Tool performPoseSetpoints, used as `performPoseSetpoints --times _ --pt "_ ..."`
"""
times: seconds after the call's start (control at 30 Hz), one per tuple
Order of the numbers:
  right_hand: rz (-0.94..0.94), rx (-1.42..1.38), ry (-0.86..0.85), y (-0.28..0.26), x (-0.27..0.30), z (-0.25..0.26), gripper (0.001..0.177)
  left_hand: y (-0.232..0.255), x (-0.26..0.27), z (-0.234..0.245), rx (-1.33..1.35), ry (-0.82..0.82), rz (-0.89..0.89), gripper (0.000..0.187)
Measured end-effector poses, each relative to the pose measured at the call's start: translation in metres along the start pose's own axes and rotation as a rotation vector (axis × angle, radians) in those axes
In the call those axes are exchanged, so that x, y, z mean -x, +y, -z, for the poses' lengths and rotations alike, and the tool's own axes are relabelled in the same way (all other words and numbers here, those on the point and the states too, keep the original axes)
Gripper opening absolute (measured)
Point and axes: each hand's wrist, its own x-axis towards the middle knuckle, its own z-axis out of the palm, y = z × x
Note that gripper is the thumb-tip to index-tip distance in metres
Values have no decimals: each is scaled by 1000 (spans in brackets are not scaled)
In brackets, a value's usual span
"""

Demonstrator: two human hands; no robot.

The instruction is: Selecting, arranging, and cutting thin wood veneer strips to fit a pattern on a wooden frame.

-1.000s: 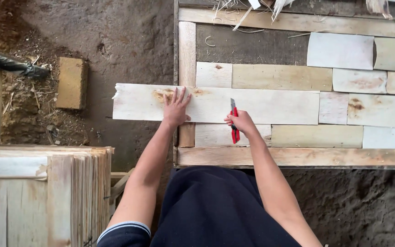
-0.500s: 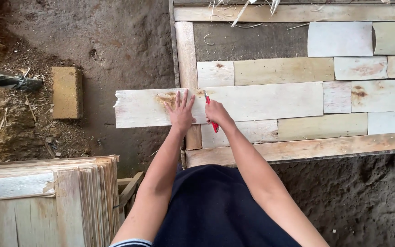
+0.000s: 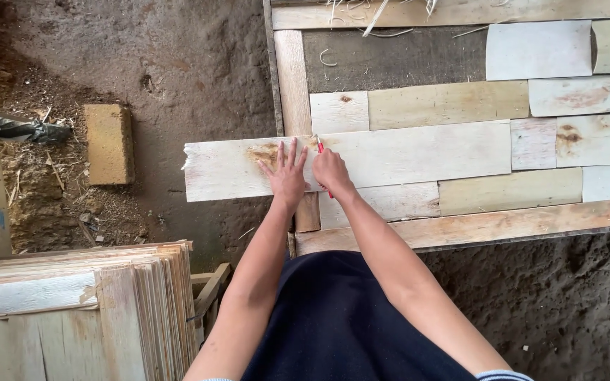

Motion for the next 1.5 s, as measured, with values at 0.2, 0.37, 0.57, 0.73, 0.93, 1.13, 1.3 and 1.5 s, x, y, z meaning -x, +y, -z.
performPoseSetpoints --times 0.2,0.37,0.57,0.73,0.93,1.13,1.3,1.5 --pt "-11 1 -5 -3 -8 -6 37 -1 -4 -6 -7 14 -2 102" --pt "-21 8 -16 -3 -10 -8 37 -4 -21 -26 -3 23 3 101" --pt "-54 40 -31 -38 23 13 38 -2 -18 -27 0 10 10 101" --pt "-73 64 -40 -59 36 24 37 -2 -18 -25 16 12 17 101" --pt "-132 85 -70 -68 47 29 36 -3 -17 -26 26 41 18 101" --pt "-163 39 -45 -38 39 9 37 -3 -23 -32 29 53 13 101" --pt "-180 -32 -64 -55 73 21 40 -5 -25 -38 38 43 14 101" --pt "-219 -110 -84 -40 89 12 43 -5 -19 -31 60 55 13 98"
